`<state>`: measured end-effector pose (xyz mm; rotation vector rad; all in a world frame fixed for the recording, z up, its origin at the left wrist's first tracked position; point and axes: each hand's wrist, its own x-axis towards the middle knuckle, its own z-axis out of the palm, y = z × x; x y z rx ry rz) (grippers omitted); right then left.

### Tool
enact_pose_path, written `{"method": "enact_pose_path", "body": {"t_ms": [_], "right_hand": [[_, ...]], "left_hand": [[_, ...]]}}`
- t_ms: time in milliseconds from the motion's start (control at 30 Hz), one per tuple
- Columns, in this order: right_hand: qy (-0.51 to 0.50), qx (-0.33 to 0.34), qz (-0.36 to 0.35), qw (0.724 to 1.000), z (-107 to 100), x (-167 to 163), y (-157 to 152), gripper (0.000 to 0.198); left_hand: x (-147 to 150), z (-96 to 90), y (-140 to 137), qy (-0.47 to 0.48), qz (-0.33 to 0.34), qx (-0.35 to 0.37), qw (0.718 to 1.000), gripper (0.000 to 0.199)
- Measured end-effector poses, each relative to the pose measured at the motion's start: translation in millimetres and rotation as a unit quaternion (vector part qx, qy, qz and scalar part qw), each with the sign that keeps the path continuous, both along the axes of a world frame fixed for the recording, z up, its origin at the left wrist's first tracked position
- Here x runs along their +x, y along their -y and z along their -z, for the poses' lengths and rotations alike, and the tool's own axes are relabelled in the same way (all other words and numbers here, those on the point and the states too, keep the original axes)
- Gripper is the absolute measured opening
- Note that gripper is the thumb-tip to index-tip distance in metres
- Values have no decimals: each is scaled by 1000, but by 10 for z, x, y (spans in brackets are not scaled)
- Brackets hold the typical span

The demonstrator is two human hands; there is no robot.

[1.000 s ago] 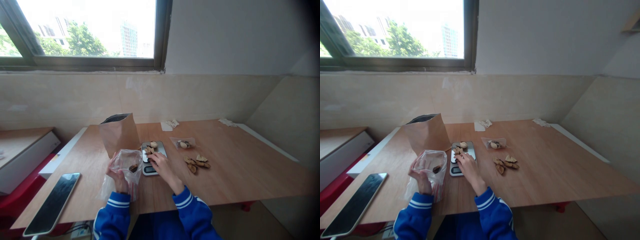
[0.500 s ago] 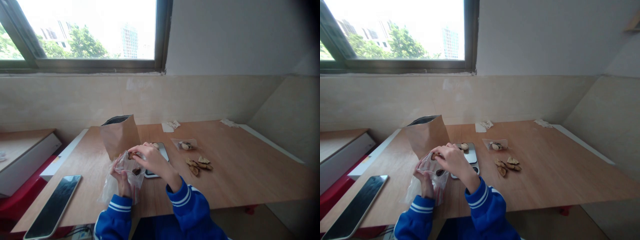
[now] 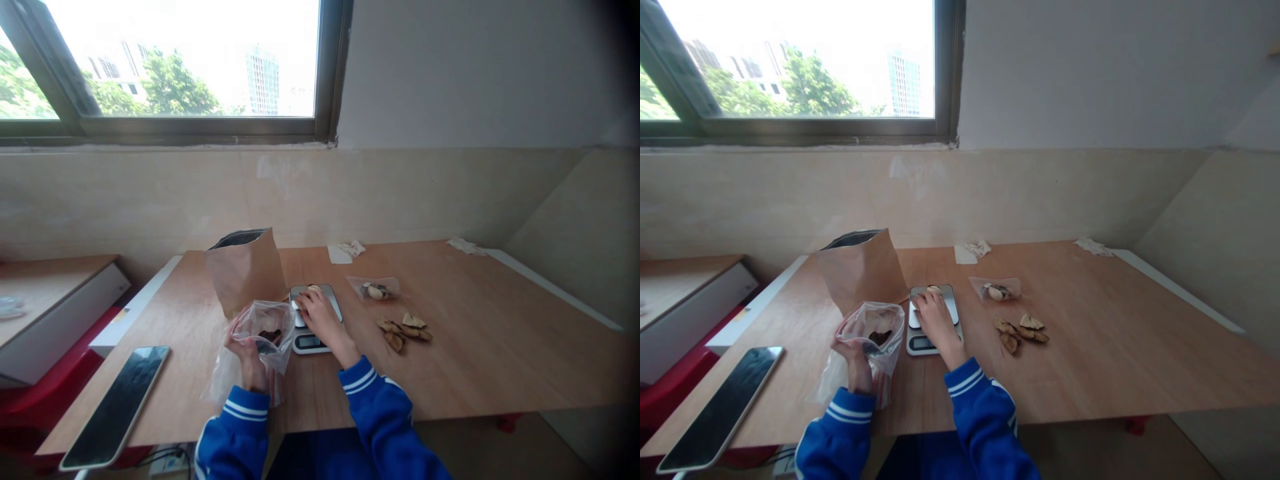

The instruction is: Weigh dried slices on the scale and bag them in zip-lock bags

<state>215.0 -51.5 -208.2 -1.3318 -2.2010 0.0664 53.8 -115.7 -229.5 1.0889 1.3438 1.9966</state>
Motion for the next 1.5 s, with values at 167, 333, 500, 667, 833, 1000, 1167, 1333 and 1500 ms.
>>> {"method": "enact_pose_path", "body": {"t_ms": [167, 333, 500, 667, 833, 1000, 1167, 1333, 1500], "right_hand": [[-60, -11, -14, 998, -83, 21, 54, 31], [-305, -18, -14, 952, -455, 60, 284, 32], [-377, -110, -167, 904, -945, -34, 555, 35], [-233, -129, -205, 942, -1017, -177, 574, 31], [-120, -107, -129, 978, -873, -385, 471, 19], [-109, -111, -144, 977, -774, -622, 458, 14], [-202, -106, -198, 953, -826, -441, 454, 18], [-183, -46, 22, 982, -549, -66, 69, 26], [-130, -69, 90, 985, -137, 113, -225, 21]], "left_hand": [[19, -35, 12, -12, 0, 31, 999, 56], [-22, 69, -22, -14, 3, 27, 1000, 57], [-14, 128, -17, 24, 48, 15, 998, 57], [44, 83, 11, 65, 87, 59, 992, 56], [1, 115, 17, 1, 80, 54, 995, 54], [-27, 117, 5, 9, 51, 25, 998, 56], [-23, 59, -26, 44, -6, 32, 999, 53], [-6, 12, -24, 71, 7, 18, 997, 55], [20, -21, 4, 75, 25, 2, 997, 48]]}}
